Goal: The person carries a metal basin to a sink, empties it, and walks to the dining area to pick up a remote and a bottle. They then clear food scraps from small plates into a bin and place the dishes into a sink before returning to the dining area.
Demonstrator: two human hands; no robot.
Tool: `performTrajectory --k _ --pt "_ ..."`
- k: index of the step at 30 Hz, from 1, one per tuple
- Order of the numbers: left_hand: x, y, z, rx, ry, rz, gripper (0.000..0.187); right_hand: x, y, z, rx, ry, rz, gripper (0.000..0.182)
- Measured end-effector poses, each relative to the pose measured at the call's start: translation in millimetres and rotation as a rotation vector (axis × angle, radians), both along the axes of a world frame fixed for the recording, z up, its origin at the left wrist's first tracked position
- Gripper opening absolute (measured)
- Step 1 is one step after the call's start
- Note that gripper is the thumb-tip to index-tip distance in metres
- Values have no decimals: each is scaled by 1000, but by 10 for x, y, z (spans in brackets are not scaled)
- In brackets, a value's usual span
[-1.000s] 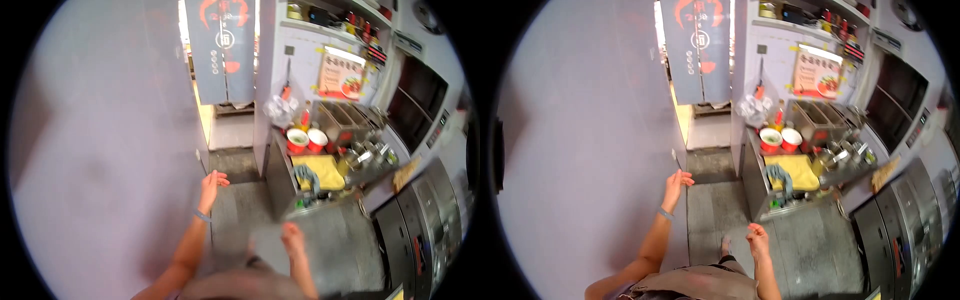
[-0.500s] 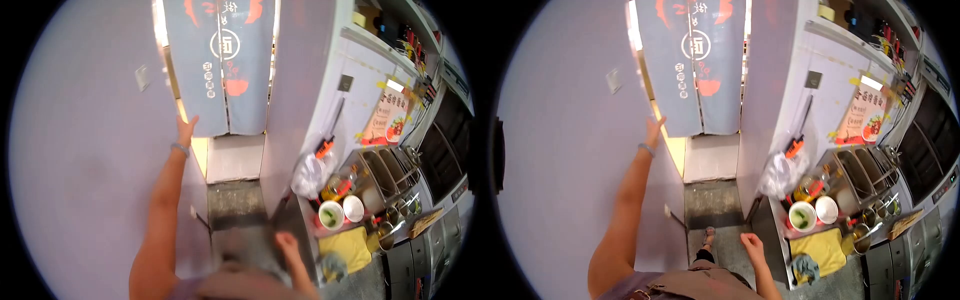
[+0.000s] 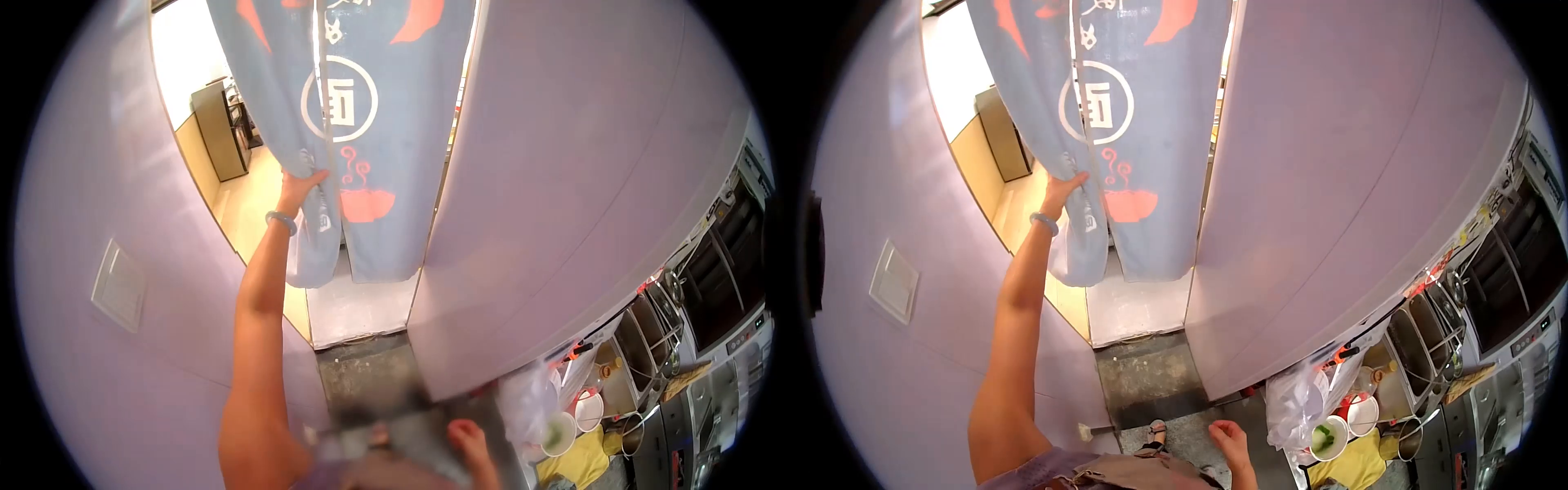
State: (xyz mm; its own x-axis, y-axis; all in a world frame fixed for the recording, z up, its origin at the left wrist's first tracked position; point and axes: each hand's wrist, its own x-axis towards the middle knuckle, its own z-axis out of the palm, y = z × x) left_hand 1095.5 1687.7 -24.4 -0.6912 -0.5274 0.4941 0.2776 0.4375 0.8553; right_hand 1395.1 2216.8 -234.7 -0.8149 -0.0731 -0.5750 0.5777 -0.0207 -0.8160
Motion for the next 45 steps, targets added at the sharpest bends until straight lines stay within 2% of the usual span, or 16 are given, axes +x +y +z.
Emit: performTrajectory --k 1,3,6,10,12,15,21,24,27,30,32,34,37,38,41,45 --pt "-95 20 -54 3 -6 -11 85 -58 -68 55 6 0 22 23" --pt "67 323 100 151 -115 -294 54 -115 -69 95 21 6 42 24" --pt "499 692 116 40 85 -269 44 -169 -59 -22 69 117 117 24" --pt "1133 1384 349 17 -11 -287 46 -113 25 -136 133 200 220 25" --pt "1417 1879 685 32 176 -576 52 -120 41 -101 204 249 269 25" --pt "1811 2474 1124 233 50 -800 50 -86 60 -145 109 315 291 25" --pt "2009 3333 1907 -337 117 -919 57 5 332 -304 8 445 364 27" --pt "2282 3874 2259 -156 -70 -940 54 113 494 -341 145 423 413 30" --pt "2184 4249 2360 -251 -16 -949 53 224 623 -537 -97 347 333 33" --pt "2075 4559 2467 -552 78 -873 50 279 689 -849 146 934 168 33" --pt "2170 4827 2578 -647 -145 -771 47 311 836 -598 83 740 219 31" --pt "2097 4992 2625 -638 -295 -744 47 355 1001 -77 -23 339 318 28" --pt "1597 5082 2476 -370 -651 -987 52 314 1050 -268 -66 410 302 26" --pt "1545 5151 2404 -374 -650 -989 52 303 1059 -286 -64 431 300 26" --pt "1410 5373 2194 125 -290 -1240 41 280 1075 -358 -106 445 281 21" --pt "1143 5547 1851 170 -336 -1305 46 280 1101 -320 -89 426 266 20"
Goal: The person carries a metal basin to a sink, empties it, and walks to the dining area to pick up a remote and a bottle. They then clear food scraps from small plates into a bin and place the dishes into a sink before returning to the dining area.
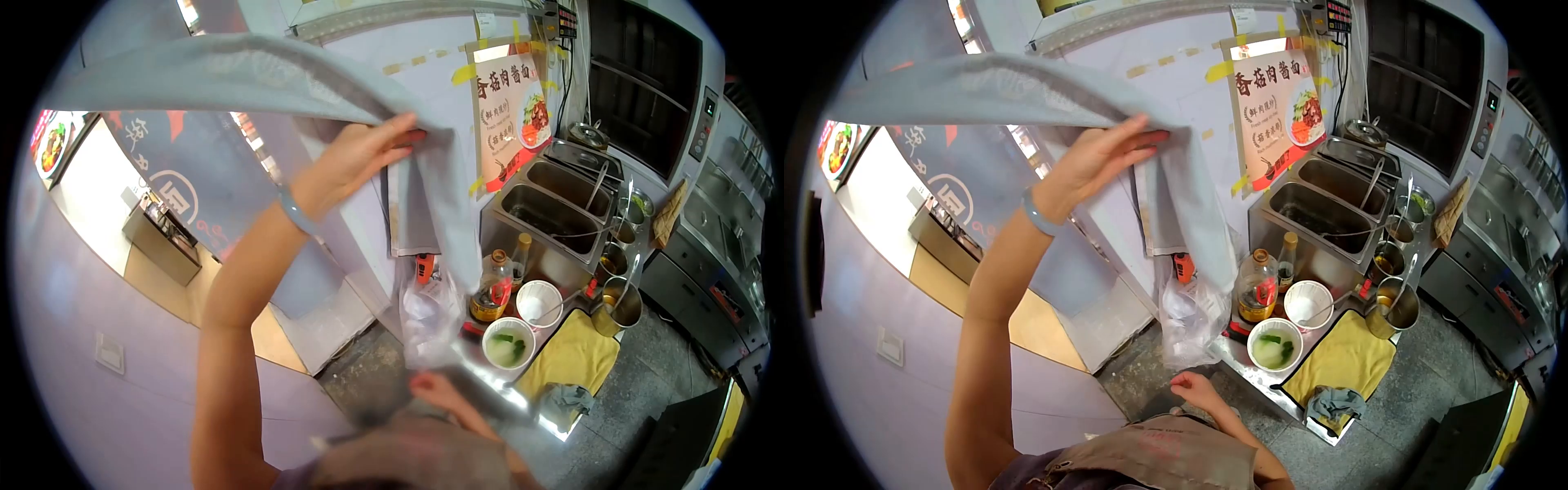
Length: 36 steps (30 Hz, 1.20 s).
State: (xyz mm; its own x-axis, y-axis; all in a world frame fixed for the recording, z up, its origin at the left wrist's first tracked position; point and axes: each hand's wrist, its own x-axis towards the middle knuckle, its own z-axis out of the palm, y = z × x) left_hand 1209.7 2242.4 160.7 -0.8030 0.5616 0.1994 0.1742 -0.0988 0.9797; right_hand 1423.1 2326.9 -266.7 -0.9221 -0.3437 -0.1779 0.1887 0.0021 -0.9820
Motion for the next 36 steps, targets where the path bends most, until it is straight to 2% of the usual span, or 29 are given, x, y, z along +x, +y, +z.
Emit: performTrajectory --k 1,3,5,7,11,13,14,17,20,23,25,26,28,29,31,33,35,36 --pt "-28 19 -71 2 -1 -1 46 -6 8 23 14 5 -1 20" --pt "-51 54 -195 -287 226 199 43 -6 47 54 33 9 -3 20" --pt "-132 47 -257 -285 307 183 39 -12 42 64 -16 9 -21 20" --pt "-155 83 -241 -304 496 154 35 -25 42 23 -17 -5 -21 21" --pt "-229 236 -203 -133 305 281 33 -42 38 89 45 -22 1 24" --pt "-199 129 -107 -615 379 335 37 -44 61 109 23 -33 3 26" --pt "-113 81 -117 -690 462 311 41 -61 55 117 -12 -42 2 27" --pt "7 99 37 -707 352 389 46 -56 90 193 -11 -32 18 29" --pt "-96 132 57 -701 410 382 50 -40 160 385 -68 -41 -37 28" --pt "-151 118 54 -730 452 412 51 -75 240 499 -20 -58 -9 29" --pt "-258 37 47 -625 13 215 41 -95 262 435 -50 -41 -13 29" --pt "-196 54 39 -627 14 220 41 -96 265 395 -81 -30 -20 29" --pt "-1 108 -14 -23 -260 98 32 -117 269 340 -72 -17 -14 30" --pt "23 92 -51 -26 -255 98 32 -133 274 312 -58 -6 -11 30" --pt "48 53 -144 148 -158 -108 35 -148 270 215 -85 0 -8 30" --pt "172 34 -181 185 -148 -117 39 -111 275 182 -110 -4 0 30" --pt "217 -29 -181 -308 295 66 42 -99 279 169 -124 8 -11 31" --pt "230 -40 -138 -440 397 70 42 -103 280 172 -127 8 -11 31"
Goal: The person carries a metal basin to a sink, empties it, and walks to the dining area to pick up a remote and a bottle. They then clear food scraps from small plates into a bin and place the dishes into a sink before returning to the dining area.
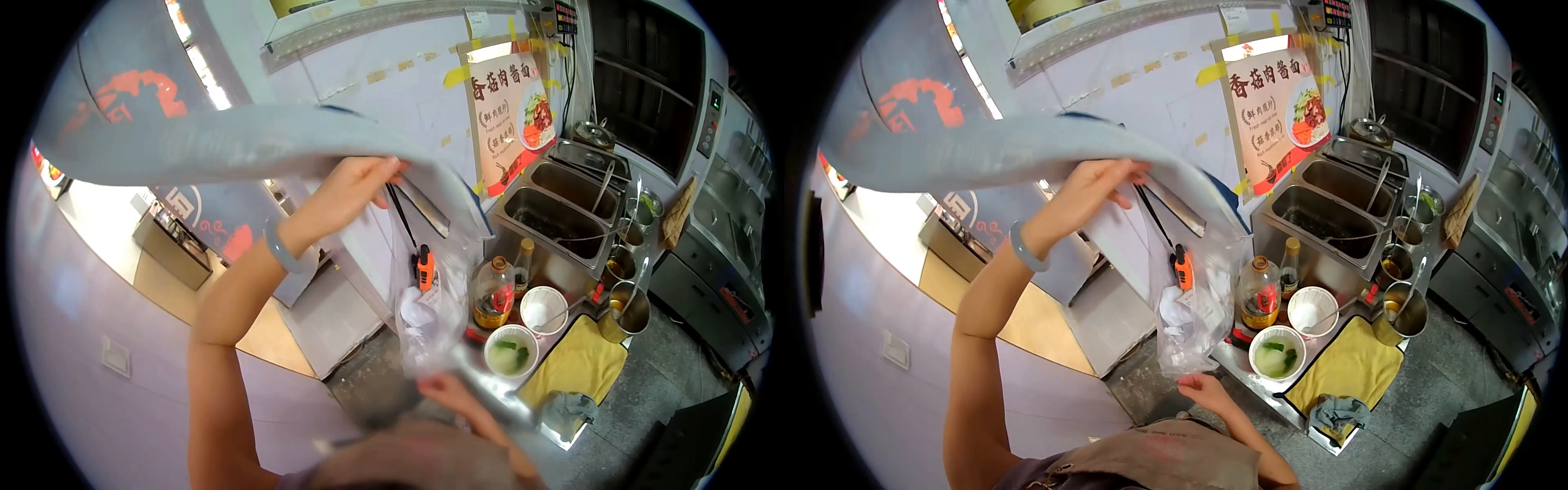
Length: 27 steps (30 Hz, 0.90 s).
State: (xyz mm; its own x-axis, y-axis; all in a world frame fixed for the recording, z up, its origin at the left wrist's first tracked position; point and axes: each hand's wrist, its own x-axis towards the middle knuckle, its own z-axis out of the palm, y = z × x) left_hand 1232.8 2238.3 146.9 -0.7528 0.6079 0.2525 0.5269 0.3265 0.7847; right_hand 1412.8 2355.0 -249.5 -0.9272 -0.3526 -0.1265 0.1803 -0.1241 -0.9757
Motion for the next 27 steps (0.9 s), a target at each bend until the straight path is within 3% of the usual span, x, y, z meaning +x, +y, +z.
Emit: performTrajectory --k 1,3,4,6,7,9,10,11,13,14,16,20,22,27 --pt "31 -2 32 -4 -3 2 42 5 -11 -2 15 0 3 31" --pt "168 22 136 -333 156 139 36 15 -46 -12 26 -5 10 30" --pt "134 15 121 -335 152 142 36 3 -61 -16 46 -10 35 30" --pt "23 -4 76 -32 -226 10 26 -10 -98 7 62 -15 64 30" --pt "6 11 42 -35 -226 13 26 -12 -116 21 59 -16 73 29" --pt "-9 115 2 162 167 -73 19 -25 -143 17 53 -14 78 29" --pt "4 138 16 100 347 -20 18 -22 -162 -8 61 -13 74 29" --pt "1 145 56 97 347 -23 18 -23 -177 -17 70 -13 69 29" --pt "-44 145 130 -457 1325 95 26 -29 -185 -52 55 -11 69 29" --pt "-59 157 159 -458 1323 93 26 -21 -185 -53 44 -11 70 29" --pt "-100 185 199 -783 1571 125 39 -26 -171 -62 63 -19 88 29" --pt "-285 75 233 -774 1482 -91 42 -14 -179 -15 54 -36 63 30" --pt "-292 50 199 -928 1252 -238 47 3 -193 -60 33 -41 51 30" --pt "-249 138 120 -1078 1044 -169 56 47 -224 -161 31 -38 39 30"
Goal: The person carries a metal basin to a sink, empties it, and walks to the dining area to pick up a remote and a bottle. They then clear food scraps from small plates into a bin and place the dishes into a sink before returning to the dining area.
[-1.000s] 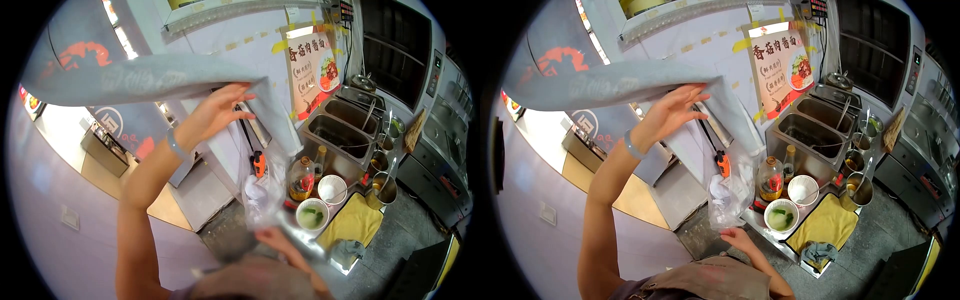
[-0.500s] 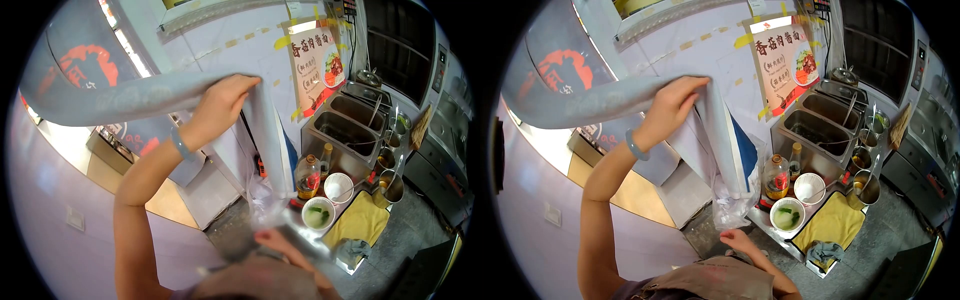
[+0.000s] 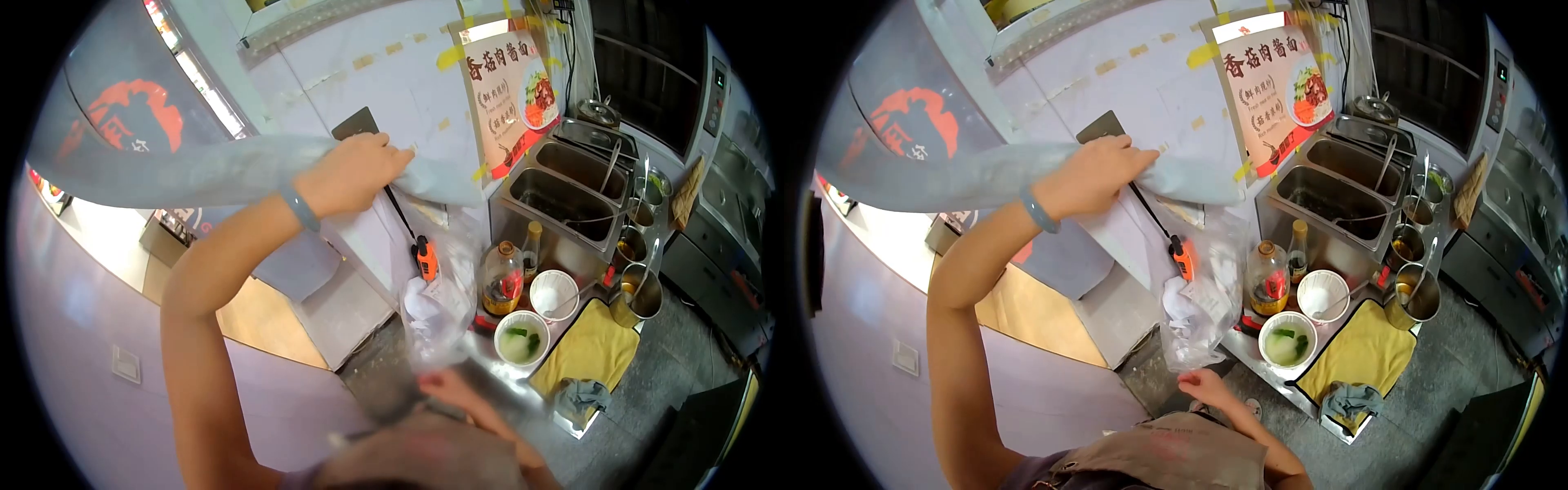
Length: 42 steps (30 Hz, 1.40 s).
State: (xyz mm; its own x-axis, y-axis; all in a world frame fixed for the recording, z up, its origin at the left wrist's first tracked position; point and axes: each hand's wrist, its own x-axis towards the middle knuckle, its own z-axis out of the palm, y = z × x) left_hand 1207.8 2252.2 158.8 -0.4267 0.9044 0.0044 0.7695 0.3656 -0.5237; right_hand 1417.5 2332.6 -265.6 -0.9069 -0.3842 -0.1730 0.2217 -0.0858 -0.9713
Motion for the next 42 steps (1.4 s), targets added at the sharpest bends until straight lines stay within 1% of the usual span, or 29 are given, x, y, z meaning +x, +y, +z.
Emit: performTrajectory --k 1,2,5,7,11,14,15,16,17,18,19,20,21,22,23,24,26,27,29,30,31,32,33,35,36,37,38,39,42 --pt "-3 39 52 -31 -76 75 60 -10 8 -6 15 0 17 30" --pt "3 51 92 -31 -76 75 60 -16 14 -3 31 1 37 31" --pt "-16 88 174 -99 -113 14 65 -7 16 40 21 -13 10 32" --pt "-26 89 184 -81 -22 -66 69 11 28 88 8 -6 1 32" --pt "174 112 278 -68 -106 -10 70 10 22 131 27 -18 21 33" --pt "320 51 336 38 -49 -118 68 4 -14 92 18 -13 58 32" --pt "446 0 340 136 8 -150 65 -15 -10 49 31 -14 78 32" --pt "568 -58 346 232 69 -185 62 -52 -40 23 44 5 172 32" --pt "742 -8 338 231 68 -186 62 -55 -85 46 43 23 247 32" --pt "986 -105 243 267 -59 -136 60 -45 -122 245 169 128 279 26" --pt "1101 -240 198 308 -198 -118 58 -78 -213 281 177 149 320 27" --pt "1118 -271 223 374 -236 -166 55 -62 -278 328 168 162 312 29" --pt "1309 -468 -120 334 -449 -243 51 -66 -373 330 168 193 379 28" --pt "1367 -630 -280 363 -469 -329 47 -61 -499 329 146 217 406 27" --pt "1453 -837 -590 415 -673 -337 43 -86 -619 301 138 255 449 27" --pt "1455 -912 -583 421 -760 -305 40 -68 -770 300 104 292 449 26" --pt "1319 -1323 -894 604 -1059 -152 40 -221 -1000 233 109 345 470 25" --pt "1275 -1489 -968 609 -1062 -159 40 -363 -1134 297 107 350 438 24" --pt "1108 -1946 -1247 914 -970 37 41 -739 -1330 366 131 360 423 23" --pt "1059 -2166 -1312 922 -976 27 41 -874 -1505 466 128 324 389 23" --pt "997 -2344 -1364 1034 -1004 97 41 -927 -1599 582 92 186 363 21" --pt "897 -2567 -1506 1192 -1012 173 42 -1160 -1676 556 147 195 432 21" --pt "889 -2746 -1519 1182 -1001 137 41 -1167 -1841 545 119 75 383 20" --pt "774 -3071 -1669 1294 -997 155 39 -1449 -2082 441 123 -92 352 20" --pt "688 -3224 -1725 1333 -1030 157 37 -1569 -2274 460 138 -81 357 20" --pt "604 -3375 -1750 1358 -1023 160 37 -1693 -2468 523 170 103 345 21" --pt "490 -3625 -1768 1400 -1104 131 37 -1861 -2733 648 216 279 356 21" --pt "380 -3731 -1808 1390 -1196 90 38 -1984 -2920 719 219 298 366 21" --pt "39 -4221 -1782 1365 -1257 127 39 -2387 -3607 929 213 141 495 22"
